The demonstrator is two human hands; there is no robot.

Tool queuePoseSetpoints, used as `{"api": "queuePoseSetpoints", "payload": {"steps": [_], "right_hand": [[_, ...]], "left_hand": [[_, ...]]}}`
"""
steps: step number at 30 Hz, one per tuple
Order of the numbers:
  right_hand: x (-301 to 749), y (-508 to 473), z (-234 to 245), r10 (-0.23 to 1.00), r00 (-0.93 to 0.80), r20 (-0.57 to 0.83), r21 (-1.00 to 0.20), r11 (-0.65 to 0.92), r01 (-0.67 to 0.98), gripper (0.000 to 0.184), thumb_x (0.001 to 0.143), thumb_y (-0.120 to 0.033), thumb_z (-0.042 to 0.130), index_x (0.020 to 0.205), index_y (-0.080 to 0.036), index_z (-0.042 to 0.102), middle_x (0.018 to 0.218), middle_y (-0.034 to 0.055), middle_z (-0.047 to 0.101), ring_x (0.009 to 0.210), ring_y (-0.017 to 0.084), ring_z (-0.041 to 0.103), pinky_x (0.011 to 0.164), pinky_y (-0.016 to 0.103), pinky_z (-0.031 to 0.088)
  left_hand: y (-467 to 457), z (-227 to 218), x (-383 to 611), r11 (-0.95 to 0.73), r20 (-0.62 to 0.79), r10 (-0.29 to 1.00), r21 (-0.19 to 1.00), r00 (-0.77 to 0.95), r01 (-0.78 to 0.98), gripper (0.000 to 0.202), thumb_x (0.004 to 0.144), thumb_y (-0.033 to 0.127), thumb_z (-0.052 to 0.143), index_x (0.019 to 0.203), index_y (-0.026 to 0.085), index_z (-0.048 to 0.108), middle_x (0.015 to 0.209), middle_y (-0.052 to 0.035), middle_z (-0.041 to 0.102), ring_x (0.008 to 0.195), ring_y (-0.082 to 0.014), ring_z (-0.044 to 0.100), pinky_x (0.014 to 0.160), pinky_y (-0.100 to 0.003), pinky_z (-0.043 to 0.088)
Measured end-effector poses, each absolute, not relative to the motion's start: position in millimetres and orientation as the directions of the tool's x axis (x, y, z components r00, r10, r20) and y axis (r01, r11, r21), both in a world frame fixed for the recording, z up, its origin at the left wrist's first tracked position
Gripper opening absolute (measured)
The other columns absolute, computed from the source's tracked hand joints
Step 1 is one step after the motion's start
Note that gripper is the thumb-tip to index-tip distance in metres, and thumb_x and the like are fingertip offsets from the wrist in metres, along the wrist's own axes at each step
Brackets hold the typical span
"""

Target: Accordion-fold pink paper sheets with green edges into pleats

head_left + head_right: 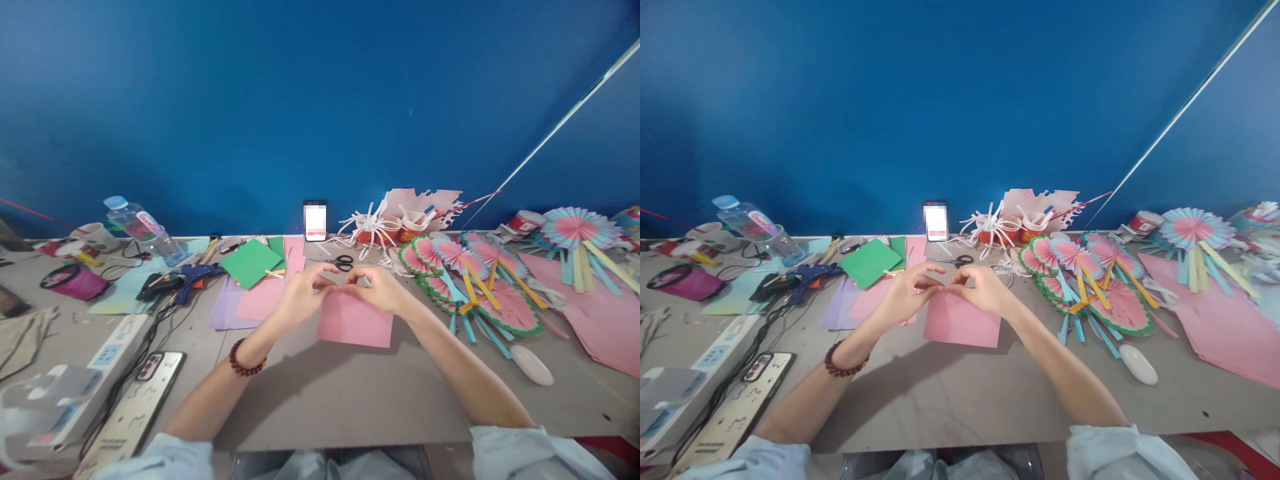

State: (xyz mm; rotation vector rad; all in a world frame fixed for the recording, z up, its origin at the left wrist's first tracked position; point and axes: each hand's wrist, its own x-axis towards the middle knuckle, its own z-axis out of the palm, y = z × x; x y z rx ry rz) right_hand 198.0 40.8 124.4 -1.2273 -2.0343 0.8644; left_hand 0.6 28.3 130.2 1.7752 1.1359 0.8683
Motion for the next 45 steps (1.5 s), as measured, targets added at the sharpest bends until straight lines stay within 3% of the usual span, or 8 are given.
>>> {"api": "queuePoseSetpoints", "payload": {"steps": [6,17,22,25,29,35,41,45], "right_hand": [[198,44,118,0.942,-0.302,0.144,-0.8,0.291,0.524,0.015,0.077,-0.031,0.06,0.07,-0.018,0.064,0.072,0.0018,0.067,0.065,0.015,0.057,0.064,0.028,0.043],[202,52,111,0.907,-0.412,-0.083,-0.949,0.054,0.311,0.025,0.071,-0.038,0.07,0.081,-0.015,0.068,0.08,0.0031,0.07,0.072,0.014,0.062,0.068,0.027,0.047],[203,54,106,0.891,-0.437,-0.126,-0.972,-0.023,0.234,0.027,0.07,-0.03,0.073,0.092,-0.017,0.065,0.081,0.002,0.067,0.073,0.013,0.063,0.064,0.024,0.05],[200,55,102,0.918,-0.388,-0.086,-0.979,-0.005,0.204,0.031,0.069,-0.026,0.073,0.096,-0.019,0.062,0.078,0.0004,0.063,0.065,0.011,0.061,0.056,0.022,0.051],[196,57,99,0.962,-0.266,-0.068,-0.992,-0.035,0.124,0.038,0.069,-0.022,0.067,0.105,-0.022,0.054,0.075,-0.0043,0.054,0.055,0.008,0.055,0.051,0.023,0.053],[190,62,91,0.993,-0.077,-0.095,-0.995,-0.096,-0.007,0.048,0.067,-0.016,0.063,0.11,-0.027,0.046,0.075,-0.0069,0.048,0.064,0.011,0.058,0.055,0.028,0.058],[191,73,76,0.984,0.008,-0.176,-0.982,-0.175,-0.076,0.044,0.071,-0.014,0.059,0.111,-0.026,0.044,0.076,-0.0046,0.053,0.067,0.015,0.062,0.061,0.035,0.059],[208,78,73,0.992,-0.115,-0.059,-0.972,-0.031,0.232,0.044,0.077,-0.024,0.059,0.12,-0.024,0.047,0.074,-0.0041,0.055,0.065,0.014,0.061,0.065,0.034,0.055]], "left_hand": [[35,127,0,-0.222,0.121,0.932,0.935,0.342,0.275,0.041,0.083,0.028,0.061,0.122,0.022,0.053,0.091,-0.004,0.074,0.092,-0.0206,0.069,0.086,-0.034,0.052],[47,120,-4,-0.246,0.161,0.943,0.927,0.292,0.283,0.033,0.077,0.024,0.063,0.109,0.016,0.061,0.069,-0.0004,0.069,0.072,-0.0166,0.064,0.07,-0.027,0.048],[50,113,-4,-0.264,0.153,0.937,0.899,0.313,0.349,0.037,0.084,0.027,0.055,0.121,0.019,0.055,0.089,-0.0047,0.072,0.084,-0.0179,0.067,0.073,-0.028,0.049],[47,113,-4,-0.391,0.296,0.917,0.797,0.267,0.46,0.036,0.087,0.029,0.053,0.122,0.021,0.053,0.111,-0.0074,0.066,0.099,-0.0195,0.063,0.082,-0.032,0.048],[32,118,3,-0.573,0.477,0.813,0.559,0.334,0.599,0.018,0.089,0.033,0.051,0.096,0.019,0.061,0.098,-0.0069,0.063,0.094,-0.0203,0.058,0.083,-0.033,0.046],[5,104,27,-0.586,0.401,0.775,0.166,0.488,0.793,0.054,0.076,0.061,0.061,0.103,0.014,0.055,0.097,-0.0118,0.058,0.092,-0.0301,0.053,0.079,-0.043,0.044],[13,88,26,-0.514,0.299,0.812,-0.041,0.501,0.857,0.024,0.076,0.007,0.053,0.098,0.015,0.054,0.094,-0.01,0.059,0.087,-0.0272,0.053,0.071,-0.039,0.041],[25,88,14,-0.516,0.327,0.808,-0.007,0.49,0.856,0.029,0.073,-0.003,0.044,0.091,0.017,0.055,0.087,-0.007,0.059,0.086,-0.0251,0.054,0.073,-0.037,0.039]]}}
